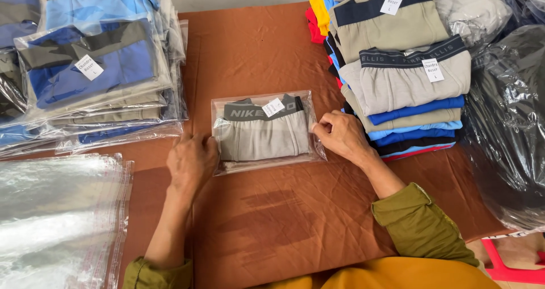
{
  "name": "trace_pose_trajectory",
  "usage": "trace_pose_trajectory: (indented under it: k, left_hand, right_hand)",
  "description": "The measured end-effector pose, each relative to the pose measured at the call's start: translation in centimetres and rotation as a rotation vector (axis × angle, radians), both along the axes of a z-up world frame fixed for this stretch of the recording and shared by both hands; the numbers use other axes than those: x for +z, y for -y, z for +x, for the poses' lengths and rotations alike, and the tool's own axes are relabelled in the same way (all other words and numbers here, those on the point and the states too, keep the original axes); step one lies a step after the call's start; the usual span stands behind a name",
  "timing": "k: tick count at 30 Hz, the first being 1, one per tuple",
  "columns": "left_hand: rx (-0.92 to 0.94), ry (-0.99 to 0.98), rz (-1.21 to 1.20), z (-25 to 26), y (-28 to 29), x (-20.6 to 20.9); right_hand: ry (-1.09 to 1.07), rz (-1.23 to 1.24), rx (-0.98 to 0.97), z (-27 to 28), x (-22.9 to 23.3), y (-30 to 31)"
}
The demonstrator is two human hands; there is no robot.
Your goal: Packaging folded underwear into plastic bags and sealing them for shipment
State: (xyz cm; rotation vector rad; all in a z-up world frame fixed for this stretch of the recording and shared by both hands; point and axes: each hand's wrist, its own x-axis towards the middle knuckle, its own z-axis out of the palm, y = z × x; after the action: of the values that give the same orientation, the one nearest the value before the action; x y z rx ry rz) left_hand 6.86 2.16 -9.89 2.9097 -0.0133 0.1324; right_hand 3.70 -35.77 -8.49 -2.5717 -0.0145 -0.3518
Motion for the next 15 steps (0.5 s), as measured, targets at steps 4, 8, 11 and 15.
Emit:
trace_pose_trajectory:
  k: [4,8,11,15]
  left_hand:
    - [-0.04,-0.071,-0.011,-0.6,-2.4,1.7]
    - [-0.082,-0.291,-0.163,-2.3,-1.7,6.7]
    - [-0.181,-0.306,-0.177,-2.9,-1.1,7.7]
    - [-0.396,-0.07,-0.083,-2.7,1.1,5.9]
  right_hand:
    - [-0.163,0.033,0.051,-1.0,3.9,-0.9]
    - [-0.465,-0.025,0.184,-1.9,7.7,-1.2]
    - [-0.599,-0.129,0.221,-2.2,8.6,-1.2]
    - [-0.603,-0.239,0.232,-2.0,7.9,-1.0]
